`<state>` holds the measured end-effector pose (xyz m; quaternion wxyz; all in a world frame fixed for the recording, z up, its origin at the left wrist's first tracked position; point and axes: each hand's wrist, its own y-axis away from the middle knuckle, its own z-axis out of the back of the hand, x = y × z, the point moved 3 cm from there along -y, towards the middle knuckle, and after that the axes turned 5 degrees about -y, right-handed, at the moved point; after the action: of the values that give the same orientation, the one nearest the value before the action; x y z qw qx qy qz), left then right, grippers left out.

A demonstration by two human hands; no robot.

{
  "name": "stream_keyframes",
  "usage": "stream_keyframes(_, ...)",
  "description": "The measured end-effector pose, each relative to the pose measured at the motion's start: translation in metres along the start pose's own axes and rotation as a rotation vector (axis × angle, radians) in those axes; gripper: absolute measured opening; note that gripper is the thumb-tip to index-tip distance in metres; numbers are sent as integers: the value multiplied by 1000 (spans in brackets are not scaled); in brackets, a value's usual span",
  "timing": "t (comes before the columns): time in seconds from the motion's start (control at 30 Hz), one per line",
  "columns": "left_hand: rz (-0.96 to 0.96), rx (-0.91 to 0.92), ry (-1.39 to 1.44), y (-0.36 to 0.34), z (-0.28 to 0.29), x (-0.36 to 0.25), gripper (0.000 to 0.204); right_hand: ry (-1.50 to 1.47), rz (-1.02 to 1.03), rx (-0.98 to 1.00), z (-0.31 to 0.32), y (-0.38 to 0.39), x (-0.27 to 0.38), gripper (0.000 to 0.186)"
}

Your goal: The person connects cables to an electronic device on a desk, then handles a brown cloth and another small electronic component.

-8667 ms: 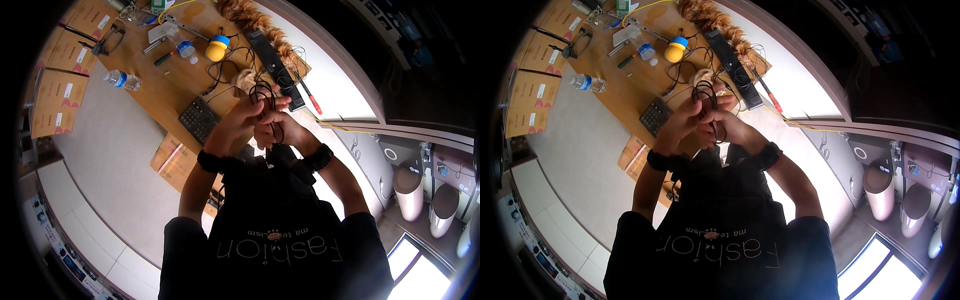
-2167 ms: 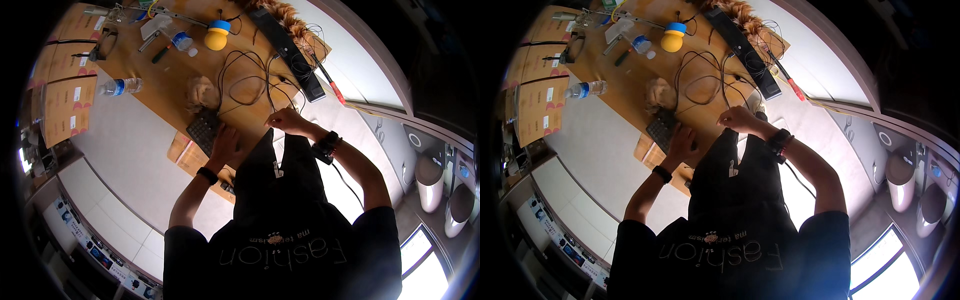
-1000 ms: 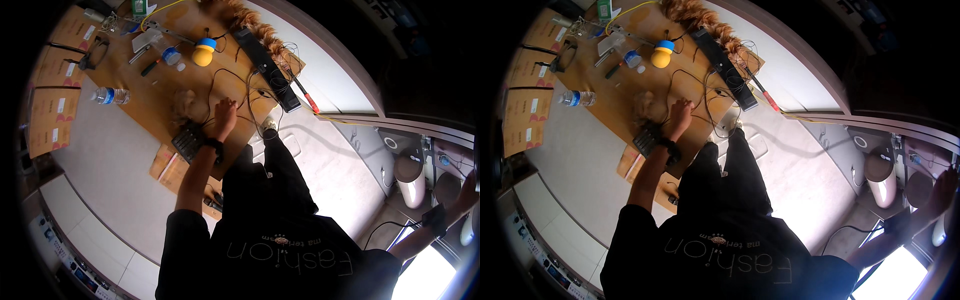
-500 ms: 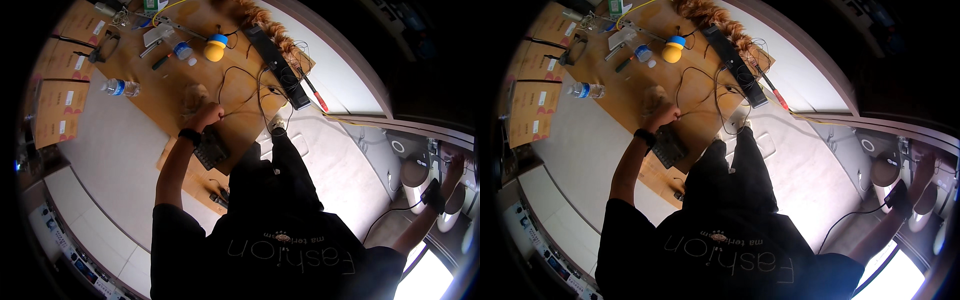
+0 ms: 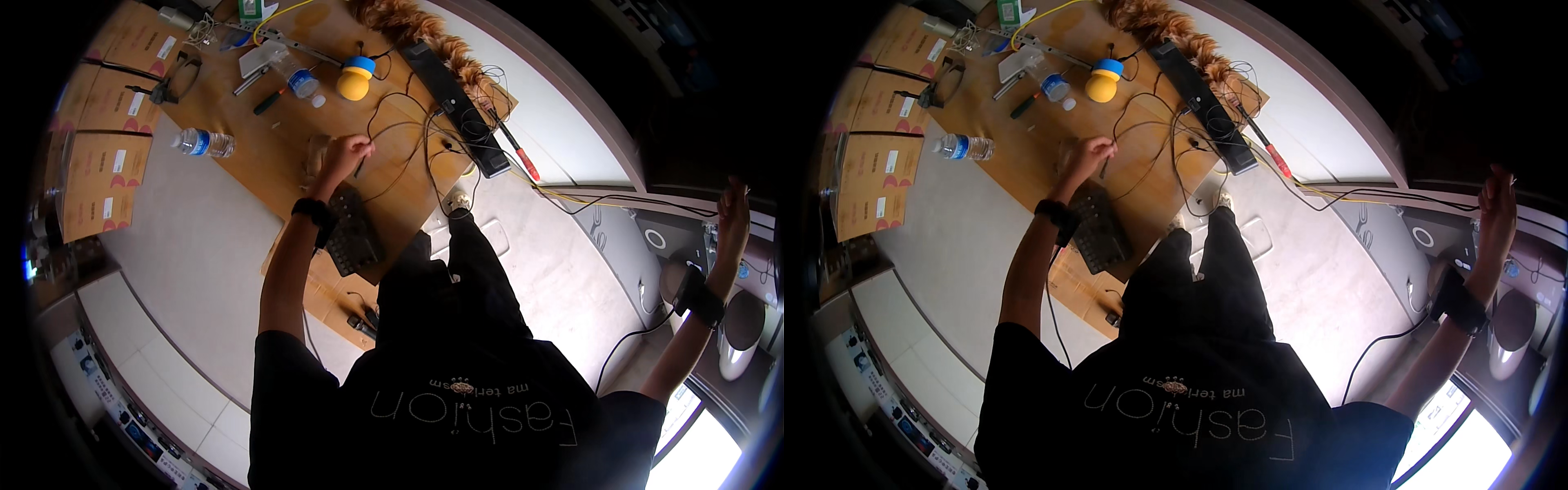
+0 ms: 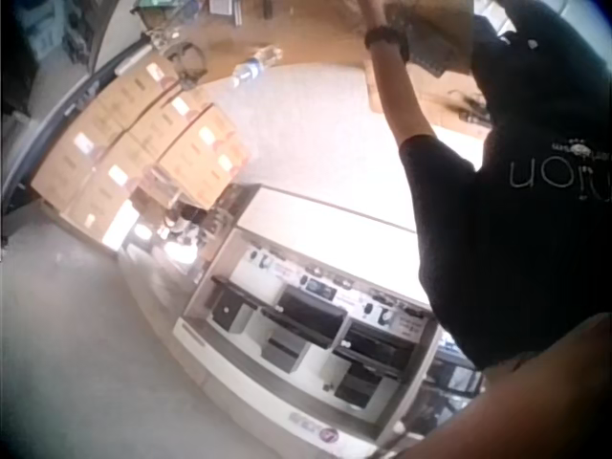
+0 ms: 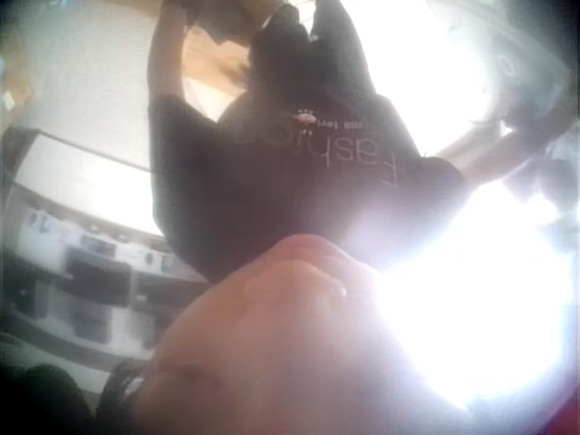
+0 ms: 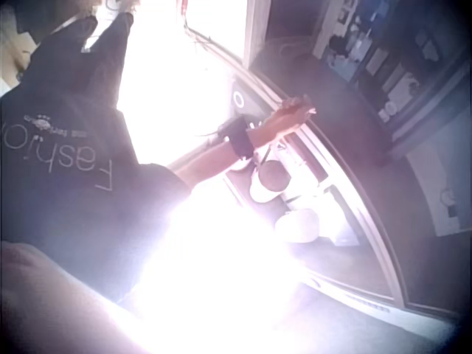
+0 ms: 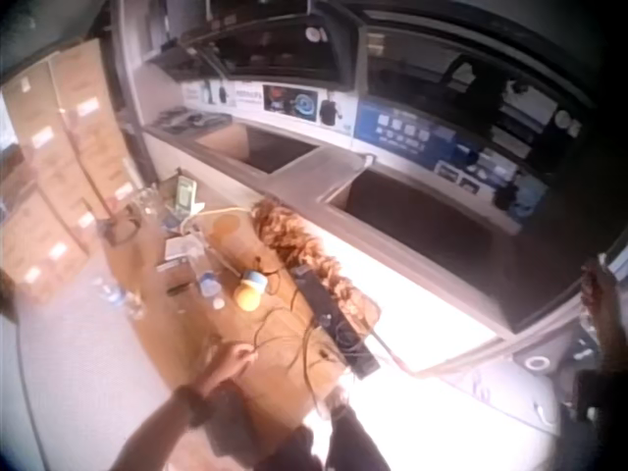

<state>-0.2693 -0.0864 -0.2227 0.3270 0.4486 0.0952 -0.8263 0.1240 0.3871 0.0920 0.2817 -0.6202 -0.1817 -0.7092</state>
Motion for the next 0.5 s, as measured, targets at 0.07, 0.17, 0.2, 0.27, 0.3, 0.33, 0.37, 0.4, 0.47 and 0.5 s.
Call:
stream_keyframes(0.07,27,-68,50,-2,13,-16,17,-21,-1,62,-8,1,3,33)
stream_keyframes(0.17,-22,-137,309,-17,22,-9,17,-5,-7,157,-16,3,3,34)
stream_keyframes(0.2,-2,-154,378,-19,27,-14,16,10,-9,190,-20,5,1,35)
stream_keyframes(0.27,-14,-214,363,-19,43,-30,14,103,13,202,-33,11,-5,35)
stream_keyframes(0.3,-43,-259,274,-13,56,-45,14,147,23,209,-41,13,-8,36)
stream_keyframes(0.33,-74,-302,187,-7,69,-59,13,191,40,283,-49,15,-9,37)
stream_keyframes(0.37,-216,-378,-161,0,86,-80,12,176,27,213,-59,21,-10,38)
stream_keyframes(0.4,-352,-452,-521,11,104,-102,14,149,16,149,-72,27,-16,38)
stream_keyframes(0.47,-351,-537,-685,35,136,-126,26,131,-46,124,-78,30,-30,39)
stream_keyframes(0.5,-304,-521,-706,47,152,-141,31,226,-52,146,-77,29,-35,38)
